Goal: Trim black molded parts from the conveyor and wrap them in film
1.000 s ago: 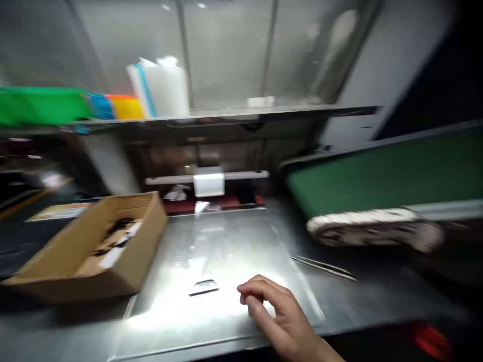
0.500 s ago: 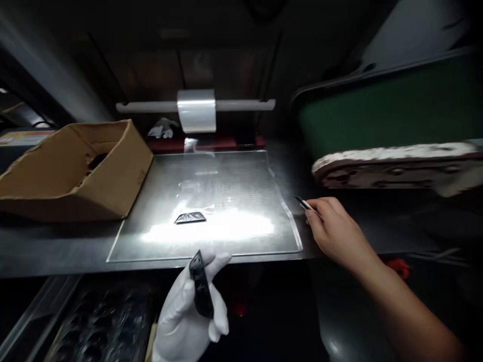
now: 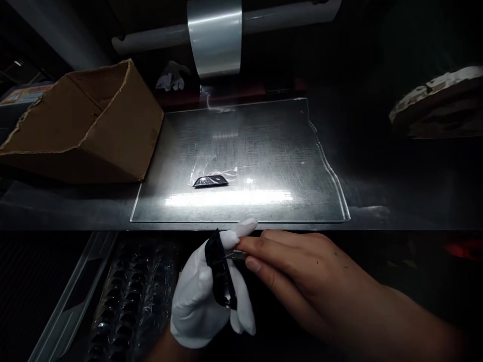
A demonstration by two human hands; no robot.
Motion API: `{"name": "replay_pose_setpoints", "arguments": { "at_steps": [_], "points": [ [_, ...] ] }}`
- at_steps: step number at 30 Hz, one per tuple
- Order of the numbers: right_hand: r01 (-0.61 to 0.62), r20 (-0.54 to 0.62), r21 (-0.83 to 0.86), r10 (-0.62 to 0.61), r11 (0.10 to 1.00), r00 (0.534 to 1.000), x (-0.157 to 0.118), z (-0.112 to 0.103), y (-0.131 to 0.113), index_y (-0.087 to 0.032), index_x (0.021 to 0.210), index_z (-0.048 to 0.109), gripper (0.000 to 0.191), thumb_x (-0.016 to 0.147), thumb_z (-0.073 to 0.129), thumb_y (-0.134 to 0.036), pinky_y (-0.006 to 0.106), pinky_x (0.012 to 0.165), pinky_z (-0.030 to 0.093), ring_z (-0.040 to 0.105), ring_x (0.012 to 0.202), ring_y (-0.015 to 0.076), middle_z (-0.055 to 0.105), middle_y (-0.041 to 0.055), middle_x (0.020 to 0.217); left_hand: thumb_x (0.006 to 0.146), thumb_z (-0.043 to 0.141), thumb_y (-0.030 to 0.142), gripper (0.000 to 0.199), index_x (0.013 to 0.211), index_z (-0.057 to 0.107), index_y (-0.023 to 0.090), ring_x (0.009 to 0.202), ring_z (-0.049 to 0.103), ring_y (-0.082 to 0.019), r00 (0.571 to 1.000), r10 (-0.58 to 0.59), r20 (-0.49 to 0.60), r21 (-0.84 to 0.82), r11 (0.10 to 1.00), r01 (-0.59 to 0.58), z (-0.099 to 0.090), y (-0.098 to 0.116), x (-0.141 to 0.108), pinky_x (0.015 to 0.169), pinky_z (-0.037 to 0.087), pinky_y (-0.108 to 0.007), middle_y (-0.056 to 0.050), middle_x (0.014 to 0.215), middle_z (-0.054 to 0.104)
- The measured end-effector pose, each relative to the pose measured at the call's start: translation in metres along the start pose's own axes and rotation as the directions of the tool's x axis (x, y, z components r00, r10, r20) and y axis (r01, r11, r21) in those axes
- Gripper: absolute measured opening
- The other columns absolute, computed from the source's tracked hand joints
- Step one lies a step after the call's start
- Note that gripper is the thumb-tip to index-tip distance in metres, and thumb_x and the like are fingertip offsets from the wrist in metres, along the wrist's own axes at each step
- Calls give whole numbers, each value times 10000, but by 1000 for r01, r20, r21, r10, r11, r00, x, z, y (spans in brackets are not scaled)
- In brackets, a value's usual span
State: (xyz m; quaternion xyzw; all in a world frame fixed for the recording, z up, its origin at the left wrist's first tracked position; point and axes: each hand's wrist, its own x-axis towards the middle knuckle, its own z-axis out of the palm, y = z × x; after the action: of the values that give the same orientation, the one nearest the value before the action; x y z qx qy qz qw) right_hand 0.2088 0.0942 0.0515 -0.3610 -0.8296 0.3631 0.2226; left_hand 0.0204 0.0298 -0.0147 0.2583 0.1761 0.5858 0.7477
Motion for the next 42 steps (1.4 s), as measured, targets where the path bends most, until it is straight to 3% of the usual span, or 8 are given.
{"name": "replay_pose_setpoints", "arguments": {
  "at_steps": [5,10,19,25,36,39,42],
  "points": [
    [7,58,-3,-7,1000,998,-2,0,2,-292,1368,676,315,1082,548,-255,247,809,606,727,841,115,773,-23,1067,1091,428,397,469,1479,577,179,461,577,-89,997,-5,73,-8,1000,5,-4,4,5,414,430,-175,-140,990,785],
    [-1,134,22,-2,1000,991,-2,-10,2,-305,1359,674,306,1087,546,-249,233,729,570,697,818,106,749,-16,1056,1073,506,413,496,1489,548,146,438,584,-100,992,-121,34,5,993,121,-2,7,4,451,441,-147,-59,650,724],
    [56,161,-39,-49,998,986,-3,-20,6,-273,1245,716,246,1070,549,-233,263,651,524,682,749,129,748,-13,952,1040,562,433,524,1455,546,114,343,522,-105,980,-197,-13,21,980,197,-2,6,1,358,356,-162,-57,646,710],
    [29,255,-8,-26,1000,966,-11,-20,8,-274,1231,698,225,1089,524,-262,256,626,481,617,692,114,699,-16,915,1058,517,440,622,1551,428,71,325,415,-77,976,-218,19,-29,975,219,-3,-1,-1,395,405,-163,3,540,625],
    [64,227,10,-65,998,972,-14,-16,12,-250,1248,720,269,1077,513,-226,253,650,482,664,723,118,722,-3,903,1073,446,407,451,1404,557,120,308,405,-65,988,-152,26,-25,988,152,3,-8,-4,390,371,-169,20,567,595],
    [63,216,-6,-60,998,974,-18,-15,12,-267,1285,720,294,1068,525,-224,255,688,505,691,750,121,747,-5,924,1075,442,379,420,1382,594,135,322,455,-45,993,-119,3,-50,992,119,7,-10,-3,382,391,-167,-40,759,689],
    [64,228,-1,-62,998,972,-23,-14,12,-293,1362,696,347,1057,545,-225,259,715,522,702,739,120,763,-14,925,1079,451,341,370,1336,663,179,466,629,-36,995,-95,-32,-76,993,92,8,-10,-1,394,414,-133,-166,1321,681]
  ]
}}
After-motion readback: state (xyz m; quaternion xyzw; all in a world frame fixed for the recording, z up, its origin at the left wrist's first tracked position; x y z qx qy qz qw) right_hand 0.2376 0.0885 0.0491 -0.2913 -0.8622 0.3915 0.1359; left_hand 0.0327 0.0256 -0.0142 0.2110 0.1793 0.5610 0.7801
